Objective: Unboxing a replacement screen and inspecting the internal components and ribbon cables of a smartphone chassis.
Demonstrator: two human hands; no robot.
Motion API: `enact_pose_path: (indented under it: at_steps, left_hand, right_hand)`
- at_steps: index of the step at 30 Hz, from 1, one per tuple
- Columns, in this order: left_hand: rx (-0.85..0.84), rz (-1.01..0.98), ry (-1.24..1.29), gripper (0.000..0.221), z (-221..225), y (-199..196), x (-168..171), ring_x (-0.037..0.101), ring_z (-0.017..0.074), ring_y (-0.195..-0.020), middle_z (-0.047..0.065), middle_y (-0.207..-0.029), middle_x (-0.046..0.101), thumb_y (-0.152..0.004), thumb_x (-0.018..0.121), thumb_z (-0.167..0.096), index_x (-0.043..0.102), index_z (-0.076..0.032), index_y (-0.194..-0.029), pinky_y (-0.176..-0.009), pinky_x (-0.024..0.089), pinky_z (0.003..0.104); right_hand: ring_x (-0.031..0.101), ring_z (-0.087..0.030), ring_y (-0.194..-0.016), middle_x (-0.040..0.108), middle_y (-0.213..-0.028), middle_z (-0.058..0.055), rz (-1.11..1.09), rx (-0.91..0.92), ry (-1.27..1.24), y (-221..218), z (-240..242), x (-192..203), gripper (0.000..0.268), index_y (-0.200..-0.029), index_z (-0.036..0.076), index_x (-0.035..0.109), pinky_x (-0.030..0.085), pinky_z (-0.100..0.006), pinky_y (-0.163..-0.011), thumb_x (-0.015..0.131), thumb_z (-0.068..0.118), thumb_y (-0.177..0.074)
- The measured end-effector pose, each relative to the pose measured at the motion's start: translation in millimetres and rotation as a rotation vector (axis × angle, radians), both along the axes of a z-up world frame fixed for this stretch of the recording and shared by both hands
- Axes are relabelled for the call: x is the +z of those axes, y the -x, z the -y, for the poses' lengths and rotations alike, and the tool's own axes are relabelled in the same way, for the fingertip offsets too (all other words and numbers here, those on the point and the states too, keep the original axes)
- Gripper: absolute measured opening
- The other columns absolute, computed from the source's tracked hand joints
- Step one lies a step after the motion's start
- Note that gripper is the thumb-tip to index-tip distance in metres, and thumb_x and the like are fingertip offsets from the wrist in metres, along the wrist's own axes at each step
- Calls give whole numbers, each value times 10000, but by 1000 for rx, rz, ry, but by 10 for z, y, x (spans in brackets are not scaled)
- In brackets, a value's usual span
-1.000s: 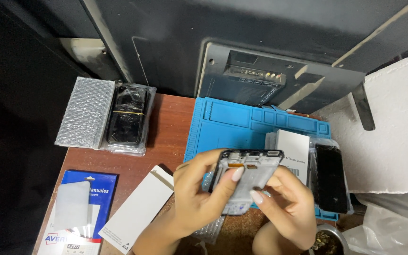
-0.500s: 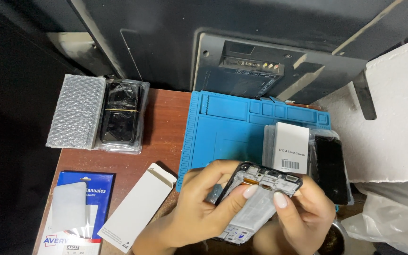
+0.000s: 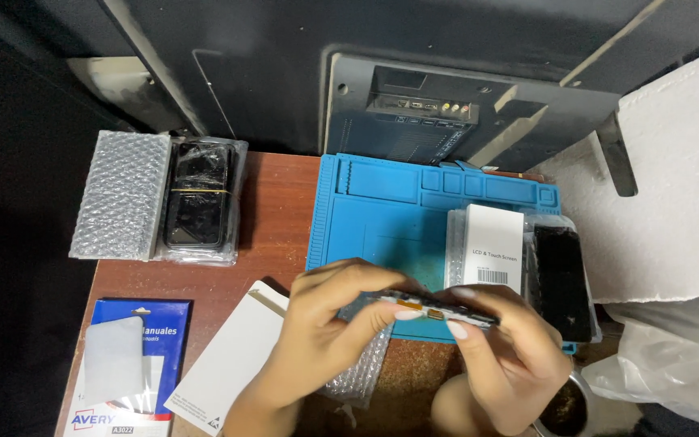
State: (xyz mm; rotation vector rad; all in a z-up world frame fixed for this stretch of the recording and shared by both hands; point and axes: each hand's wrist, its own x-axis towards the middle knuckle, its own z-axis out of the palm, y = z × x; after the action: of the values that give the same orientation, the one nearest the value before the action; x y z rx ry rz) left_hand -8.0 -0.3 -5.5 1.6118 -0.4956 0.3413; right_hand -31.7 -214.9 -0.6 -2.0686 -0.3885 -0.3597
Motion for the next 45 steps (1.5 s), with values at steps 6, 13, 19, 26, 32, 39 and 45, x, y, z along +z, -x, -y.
enact_pose_path:
  at_steps: [6, 13, 19, 26, 32, 39, 45]
  left_hand:
    - [-37, -27, 42, 157, -28, -27, 30, 799, 172, -924, 48, -1037, 810, -986, 711, -203, 749, -74, -1068, -844, 622, 273]
    - [-15, -29, -7, 214, -35, 5, 8, 787, 167, -863, 53, -992, 803, -999, 681, -252, 717, -51, -1064, -791, 609, 270]
    - [3, -93, -10, 169, -25, 43, 24, 591, 97, -718, -32, -860, 723, -958, 752, -233, 730, -77, -1017, -710, 528, 253]
    - [-26, -161, 48, 183, -26, 60, 70, 574, 80, -690, -37, -801, 700, -946, 760, -223, 735, -58, -1022, -658, 519, 237]
    - [-45, -181, 76, 195, -21, 71, 89, 616, 75, -694, -19, -825, 745, -937, 768, -209, 735, -43, -1033, -653, 542, 231]
    - [-53, -166, 67, 205, -20, 68, 99, 680, 83, -729, 3, -876, 784, -955, 743, -212, 725, -38, -1063, -674, 574, 237]
    - [75, -66, -79, 182, -36, 48, 114, 735, 132, -751, 22, -933, 802, -951, 739, -216, 748, -62, -1048, -700, 573, 262]
  right_hand:
    - [796, -270, -898, 781, -1014, -206, 174, -22, -68, -51, -138, -23, 183, -1065, -34, 695, 638, -318, -884, 705, 39, -898]
    - [820, -201, -977, 805, -1103, -174, -18, -20, -30, 35, 44, -129, 309, -1198, -25, 675, 642, -273, -926, 692, 112, -921]
    - [771, -239, -1058, 746, -1209, -277, 18, -22, -236, 59, 11, -310, 513, -1345, -111, 538, 613, -305, -1014, 720, -46, -870]
    - [797, -257, -1012, 755, -1163, -286, 76, 12, -282, 53, 7, -328, 452, -1280, -96, 555, 641, -318, -995, 724, -65, -863]
    - [805, -232, -981, 775, -1125, -269, 60, 56, -262, 55, 47, -305, 442, -1277, -88, 551, 641, -300, -970, 723, -59, -872]
    - [794, -238, -1045, 761, -1181, -275, 59, 65, -285, 74, 68, -347, 460, -1283, -89, 550, 627, -314, -1027, 732, -69, -861]
    - [811, -193, -944, 802, -1081, -184, 34, -62, -39, 5, -9, 6, 211, -1130, -44, 699, 619, -250, -902, 662, 16, -932]
